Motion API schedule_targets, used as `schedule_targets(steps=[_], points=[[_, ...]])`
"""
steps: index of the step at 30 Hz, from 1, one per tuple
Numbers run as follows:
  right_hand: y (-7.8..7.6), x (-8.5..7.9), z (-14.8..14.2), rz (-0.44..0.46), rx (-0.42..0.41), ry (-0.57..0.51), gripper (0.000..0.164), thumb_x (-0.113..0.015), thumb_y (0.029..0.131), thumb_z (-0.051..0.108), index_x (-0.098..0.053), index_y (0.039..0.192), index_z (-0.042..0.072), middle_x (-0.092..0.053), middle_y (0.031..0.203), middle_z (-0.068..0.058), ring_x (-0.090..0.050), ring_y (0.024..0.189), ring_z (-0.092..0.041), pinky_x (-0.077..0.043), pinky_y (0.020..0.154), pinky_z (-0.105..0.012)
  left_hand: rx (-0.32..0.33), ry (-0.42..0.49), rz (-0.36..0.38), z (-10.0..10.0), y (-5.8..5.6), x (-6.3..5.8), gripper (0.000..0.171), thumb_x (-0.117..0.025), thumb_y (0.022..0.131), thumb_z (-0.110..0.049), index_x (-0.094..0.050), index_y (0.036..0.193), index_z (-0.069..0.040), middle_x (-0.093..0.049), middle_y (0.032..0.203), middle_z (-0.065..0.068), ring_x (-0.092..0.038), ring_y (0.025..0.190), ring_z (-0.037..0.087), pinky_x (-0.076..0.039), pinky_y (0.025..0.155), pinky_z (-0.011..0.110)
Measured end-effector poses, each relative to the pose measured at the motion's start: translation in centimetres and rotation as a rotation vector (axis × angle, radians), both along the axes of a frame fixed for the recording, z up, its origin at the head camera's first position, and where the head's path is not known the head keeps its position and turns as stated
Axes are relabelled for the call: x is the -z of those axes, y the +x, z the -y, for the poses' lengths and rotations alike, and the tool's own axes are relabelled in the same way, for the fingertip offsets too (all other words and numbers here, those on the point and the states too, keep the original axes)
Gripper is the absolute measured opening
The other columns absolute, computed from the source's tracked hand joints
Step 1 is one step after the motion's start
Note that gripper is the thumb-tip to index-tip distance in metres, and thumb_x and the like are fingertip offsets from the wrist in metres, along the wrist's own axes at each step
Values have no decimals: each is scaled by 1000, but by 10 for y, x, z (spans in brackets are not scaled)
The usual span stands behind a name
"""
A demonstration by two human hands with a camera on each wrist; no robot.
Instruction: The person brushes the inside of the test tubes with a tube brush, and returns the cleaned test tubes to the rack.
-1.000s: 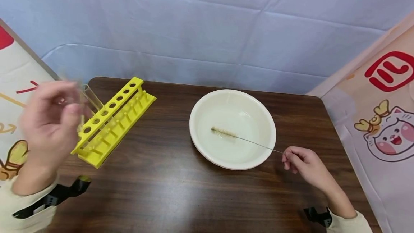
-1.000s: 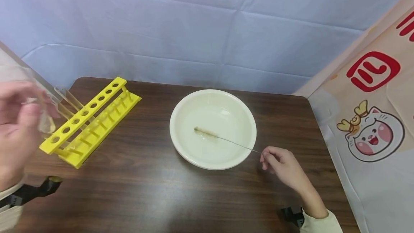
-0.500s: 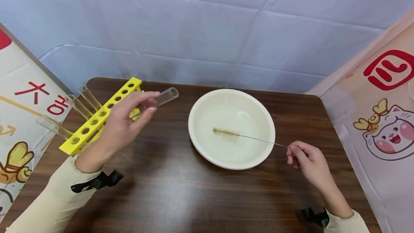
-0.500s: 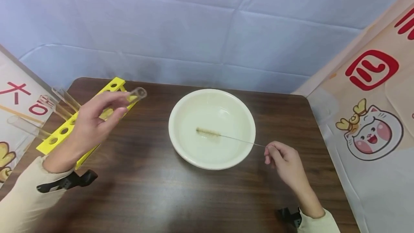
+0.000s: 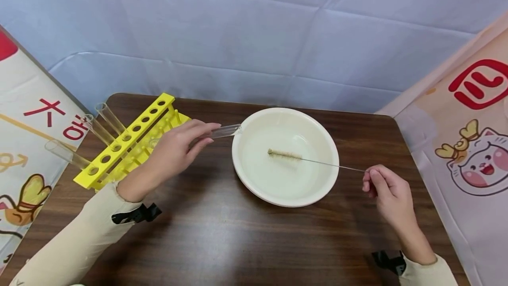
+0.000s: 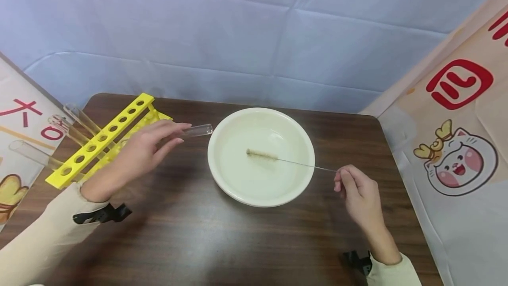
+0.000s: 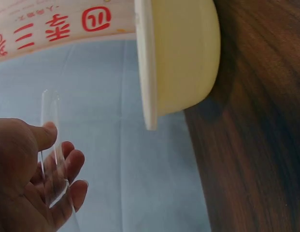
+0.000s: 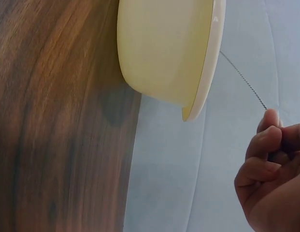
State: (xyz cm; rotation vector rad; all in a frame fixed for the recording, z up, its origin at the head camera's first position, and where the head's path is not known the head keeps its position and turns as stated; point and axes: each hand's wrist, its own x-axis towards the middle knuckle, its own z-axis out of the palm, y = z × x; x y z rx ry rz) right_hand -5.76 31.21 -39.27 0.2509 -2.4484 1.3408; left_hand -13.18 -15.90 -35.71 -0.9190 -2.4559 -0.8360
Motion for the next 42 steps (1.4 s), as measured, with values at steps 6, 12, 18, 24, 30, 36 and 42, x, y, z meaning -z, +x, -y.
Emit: schedule_targets(steps=[6, 12, 18, 24, 30, 36, 42], points=[[-1, -1, -3, -82, -8, -18, 27, -45, 105, -7, -61, 83, -8, -58, 67, -3, -54, 53, -10, -45, 51, -17, 7, -43, 19, -7, -2, 4, 36, -73, 95, -12, -69, 131, -15, -70, 108, 4, -57, 72, 14, -49, 62, 32], [1, -4, -3, -32, 24, -105, 28, -43, 106, -4, -59, 85, -11, -59, 66, 0, -54, 54, -10, -45, 50, -18, 9, -77, 60, -13, -5, 9, 35, -72, 96, -14, -69, 131, -14, -70, 108, 4, -56, 72, 14, -49, 64, 31], [0, -1, -4, -20, 1, -317, 29, -43, 106, -4, -58, 85, -15, -60, 66, -3, -54, 54, -10, -42, 48, -20, 6, -111, 66, -17, -8, 12, 33, -71, 97, -16, -69, 131, -16, -69, 106, 1, -57, 72, 13, -47, 62, 30], [-1, -3, -4, -16, -64, -476, 30, -42, 107, -3, -60, 84, -13, -61, 66, -5, -53, 53, -11, -39, 45, -25, 14, -134, 85, -21, -11, 16, 32, -70, 99, -17, -69, 130, -17, -69, 106, 0, -59, 75, 12, -49, 65, 31], [-1, -7, -4, -8, -140, -599, 32, -39, 107, -3, -61, 85, -10, -61, 65, -7, -50, 51, -14, -37, 43, -26, 17, -131, 105, -24, -12, 18, 32, -70, 98, -16, -69, 130, -16, -69, 106, 0, -62, 77, 13, -51, 66, 32], [-1, -8, -7, -6, -216, -698, 34, -36, 107, -5, -63, 86, -7, -62, 67, -8, -51, 51, -14, -38, 43, -24, 32, -115, 91, -29, -14, 20, 32, -72, 97, -15, -70, 129, -15, -69, 106, 0, -59, 75, 13, -49, 65, 31], [-1, -9, -8, 3, -267, -787, 35, -34, 107, -7, -64, 89, -9, -64, 71, -10, -54, 54, -15, -40, 44, -22, 75, -94, 81, -34, -15, 22, 31, -73, 95, -13, -71, 127, -13, -70, 106, 5, -57, 72, 13, -48, 63, 29]])
